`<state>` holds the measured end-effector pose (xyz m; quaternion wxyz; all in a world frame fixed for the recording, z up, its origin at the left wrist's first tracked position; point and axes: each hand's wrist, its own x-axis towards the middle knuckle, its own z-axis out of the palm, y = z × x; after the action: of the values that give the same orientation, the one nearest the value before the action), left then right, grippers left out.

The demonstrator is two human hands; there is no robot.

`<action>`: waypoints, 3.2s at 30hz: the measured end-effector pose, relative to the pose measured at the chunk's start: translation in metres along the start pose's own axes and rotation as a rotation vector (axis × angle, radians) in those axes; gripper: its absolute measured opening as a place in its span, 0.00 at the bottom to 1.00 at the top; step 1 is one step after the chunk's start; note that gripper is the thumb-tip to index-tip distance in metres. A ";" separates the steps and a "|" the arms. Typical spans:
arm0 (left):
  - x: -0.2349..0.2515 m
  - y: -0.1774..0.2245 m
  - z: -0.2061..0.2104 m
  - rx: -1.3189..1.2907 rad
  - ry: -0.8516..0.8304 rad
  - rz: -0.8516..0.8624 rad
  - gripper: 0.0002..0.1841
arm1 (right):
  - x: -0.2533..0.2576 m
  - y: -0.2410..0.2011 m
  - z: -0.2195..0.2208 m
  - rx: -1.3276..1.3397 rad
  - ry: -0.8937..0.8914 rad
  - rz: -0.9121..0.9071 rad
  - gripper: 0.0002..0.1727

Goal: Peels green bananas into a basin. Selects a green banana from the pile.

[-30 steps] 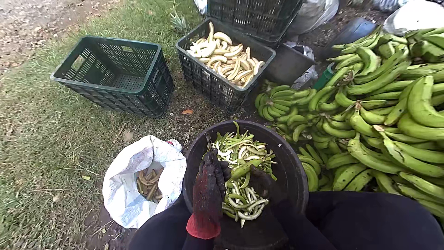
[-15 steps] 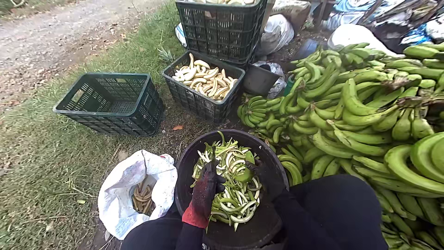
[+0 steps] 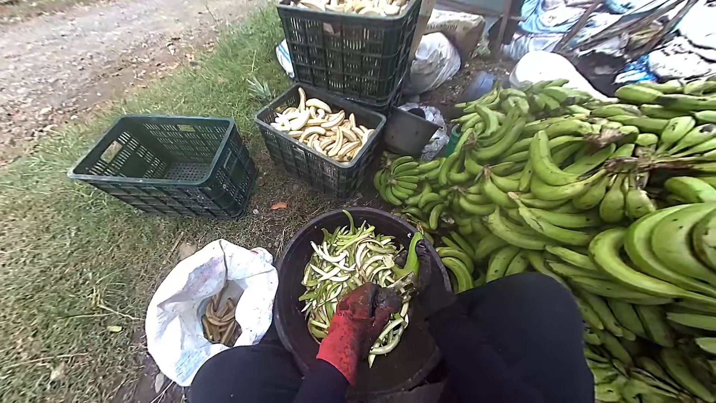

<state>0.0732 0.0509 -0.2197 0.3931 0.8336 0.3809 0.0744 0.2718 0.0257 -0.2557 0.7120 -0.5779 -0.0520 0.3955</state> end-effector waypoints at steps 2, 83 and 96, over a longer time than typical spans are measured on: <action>0.003 0.000 0.005 0.034 -0.029 0.011 0.29 | -0.001 0.005 0.001 0.010 -0.025 -0.047 0.23; 0.018 -0.001 0.007 0.128 0.323 -0.053 0.27 | 0.025 0.011 0.050 -0.170 0.287 -0.132 0.29; 0.051 -0.049 -0.019 -0.099 0.310 -0.237 0.25 | -0.017 0.017 0.016 -0.408 -0.721 0.249 0.32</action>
<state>0.0728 0.1176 -0.2512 0.3763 0.7411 0.5283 0.1734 0.2431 0.0278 -0.2584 0.4661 -0.5337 -0.3043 0.6366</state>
